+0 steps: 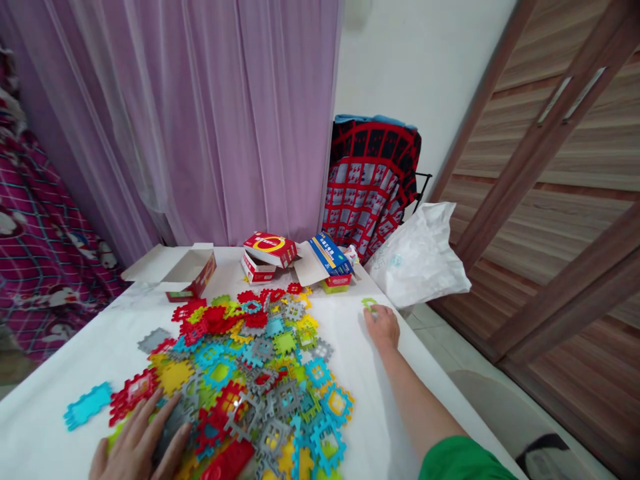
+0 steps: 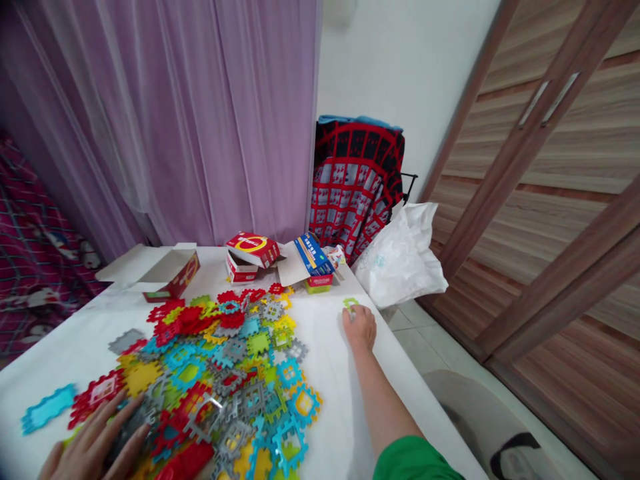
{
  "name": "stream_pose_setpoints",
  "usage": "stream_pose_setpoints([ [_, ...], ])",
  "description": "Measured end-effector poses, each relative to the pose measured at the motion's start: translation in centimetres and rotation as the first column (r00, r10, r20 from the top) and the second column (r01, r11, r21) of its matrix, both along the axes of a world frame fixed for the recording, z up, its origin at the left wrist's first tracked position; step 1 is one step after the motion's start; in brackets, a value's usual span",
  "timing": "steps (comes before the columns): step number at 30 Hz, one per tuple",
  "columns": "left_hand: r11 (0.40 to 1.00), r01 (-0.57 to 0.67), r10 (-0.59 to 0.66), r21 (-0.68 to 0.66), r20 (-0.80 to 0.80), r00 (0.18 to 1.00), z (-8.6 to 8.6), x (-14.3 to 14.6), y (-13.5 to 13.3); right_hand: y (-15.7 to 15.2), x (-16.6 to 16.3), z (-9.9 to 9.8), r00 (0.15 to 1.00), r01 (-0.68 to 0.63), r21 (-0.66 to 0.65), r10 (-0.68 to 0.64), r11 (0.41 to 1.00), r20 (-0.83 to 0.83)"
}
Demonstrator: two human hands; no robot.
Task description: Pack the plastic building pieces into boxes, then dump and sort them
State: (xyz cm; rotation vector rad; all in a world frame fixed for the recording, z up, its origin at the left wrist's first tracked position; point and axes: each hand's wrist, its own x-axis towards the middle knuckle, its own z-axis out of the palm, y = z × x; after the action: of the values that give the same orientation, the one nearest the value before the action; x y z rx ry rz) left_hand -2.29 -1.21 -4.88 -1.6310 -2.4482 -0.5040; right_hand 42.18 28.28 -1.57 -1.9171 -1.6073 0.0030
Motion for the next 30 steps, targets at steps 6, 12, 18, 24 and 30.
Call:
stream_pose_setpoints([
  [6,0.996,-0.047,0.050,-0.077,0.044,0.998,2.1,2.0,0.5,-3.6,-3.6,-1.4,0.935,-0.265,0.091,0.279,0.960,-0.220],
  [12,0.993,-0.032,0.039,-0.114,0.064,0.997,3.4,3.1,1.4,-6.8,-8.9,0.1,0.750,-0.649,0.077,0.653,0.757,-0.102],
  [18,0.993,-0.002,0.012,-0.122,0.080,0.997,4.1,3.2,1.7,-7.1,-11.0,3.4,0.625,-0.743,-0.244,0.776,0.623,0.079],
  [24,0.995,-0.007,0.015,-0.099,0.084,0.996,4.0,3.5,1.5,-7.2,-9.1,3.3,0.713,-0.697,-0.136,0.701,0.705,-0.021],
  [30,0.997,0.035,-0.028,-0.068,0.113,0.993,2.9,2.3,1.6,-7.9,-3.0,1.5,0.883,-0.460,-0.177,0.428,0.870,-0.190],
])
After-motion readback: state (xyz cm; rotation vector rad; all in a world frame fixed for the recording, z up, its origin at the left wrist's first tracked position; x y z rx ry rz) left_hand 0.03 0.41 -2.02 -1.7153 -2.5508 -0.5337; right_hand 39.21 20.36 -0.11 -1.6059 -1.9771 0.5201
